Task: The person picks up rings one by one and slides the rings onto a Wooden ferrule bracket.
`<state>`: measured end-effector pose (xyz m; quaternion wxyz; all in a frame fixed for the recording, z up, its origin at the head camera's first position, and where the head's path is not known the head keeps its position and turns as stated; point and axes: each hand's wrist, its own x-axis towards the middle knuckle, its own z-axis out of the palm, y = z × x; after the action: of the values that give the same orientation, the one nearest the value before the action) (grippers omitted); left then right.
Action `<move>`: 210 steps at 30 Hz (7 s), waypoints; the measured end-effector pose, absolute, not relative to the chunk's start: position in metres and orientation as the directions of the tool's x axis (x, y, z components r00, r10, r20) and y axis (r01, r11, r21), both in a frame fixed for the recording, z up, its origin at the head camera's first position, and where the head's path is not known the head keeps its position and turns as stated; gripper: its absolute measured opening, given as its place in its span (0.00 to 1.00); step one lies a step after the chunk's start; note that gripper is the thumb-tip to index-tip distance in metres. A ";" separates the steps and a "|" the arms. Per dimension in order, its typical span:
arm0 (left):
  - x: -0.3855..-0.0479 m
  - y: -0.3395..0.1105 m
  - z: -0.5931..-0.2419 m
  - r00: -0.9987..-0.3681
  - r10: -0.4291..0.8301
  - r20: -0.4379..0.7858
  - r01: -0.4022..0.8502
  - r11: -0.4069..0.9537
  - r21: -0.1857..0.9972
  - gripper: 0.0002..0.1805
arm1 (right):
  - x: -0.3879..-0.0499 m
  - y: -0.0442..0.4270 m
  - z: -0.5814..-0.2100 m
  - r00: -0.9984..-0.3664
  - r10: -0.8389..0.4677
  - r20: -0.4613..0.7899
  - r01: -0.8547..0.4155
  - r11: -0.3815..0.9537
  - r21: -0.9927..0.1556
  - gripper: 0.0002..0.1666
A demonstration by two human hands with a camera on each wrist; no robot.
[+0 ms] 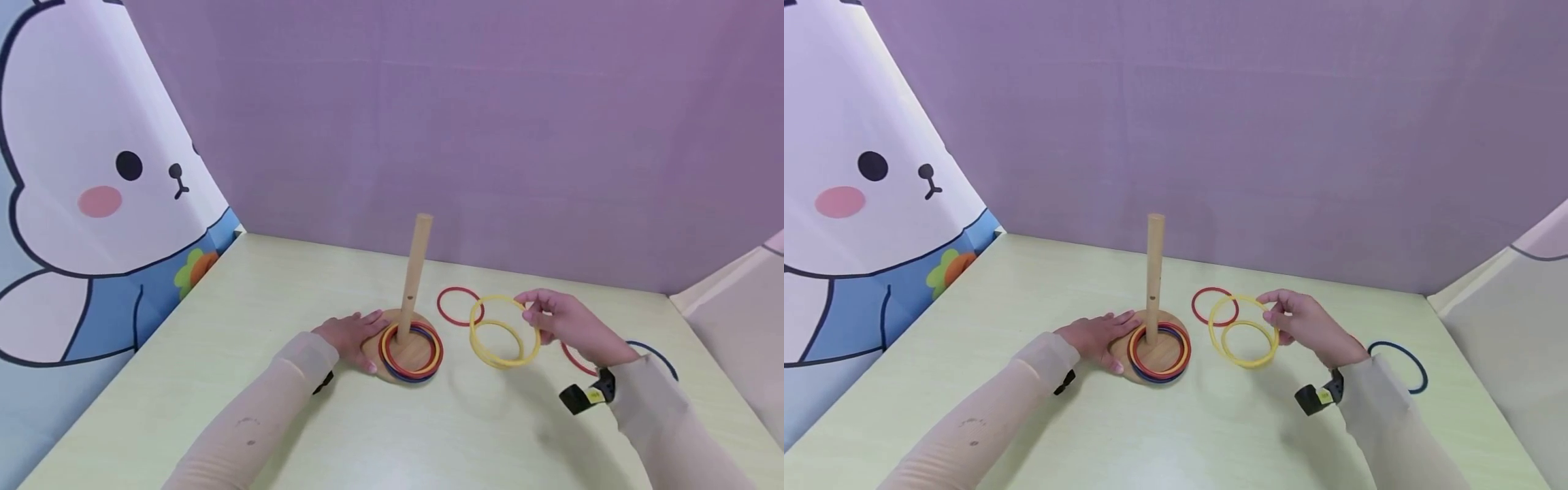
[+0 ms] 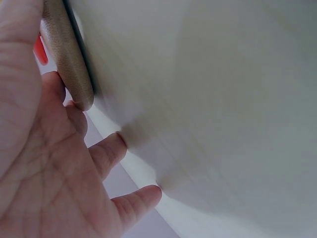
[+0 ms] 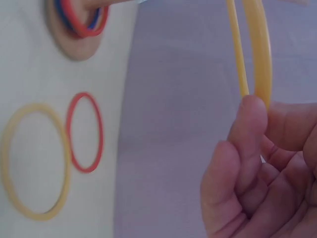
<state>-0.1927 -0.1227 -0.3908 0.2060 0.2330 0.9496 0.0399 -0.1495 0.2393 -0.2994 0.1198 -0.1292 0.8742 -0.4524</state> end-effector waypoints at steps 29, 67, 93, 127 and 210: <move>-0.205 -0.114 -0.394 -0.825 0.435 -0.361 0.399 0.900 0.174 0.50 | -0.181 0.219 -0.230 -0.959 -0.282 -0.009 -0.024 0.114 -0.993 0.13; -0.203 -0.111 -0.390 -0.825 0.408 -0.390 0.363 0.913 0.188 0.50 | -0.187 0.125 -0.241 -0.986 -0.168 -0.002 -0.019 0.120 -0.993 0.21; -0.210 -0.110 -0.389 -0.821 0.415 -0.394 0.353 0.909 0.221 0.50 | -0.195 0.134 -0.322 -0.984 -0.165 -0.070 0.032 0.224 -0.974 0.20; -0.217 -0.103 -0.390 -0.837 0.385 -0.389 0.320 0.921 0.223 0.51 | -0.210 0.137 -0.390 -0.984 -0.139 -0.112 0.078 0.226 -0.971 0.17; -0.216 -0.103 -0.383 -0.816 0.411 -0.407 0.365 0.912 0.188 0.51 | -0.221 0.245 -0.396 -0.930 -0.367 0.020 -0.320 0.780 -0.539 0.11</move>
<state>-0.2163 -0.1027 -0.3830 0.2249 0.2038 0.9515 0.0507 -0.2214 0.2453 -0.3960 0.0428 -0.1821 0.9423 -0.2775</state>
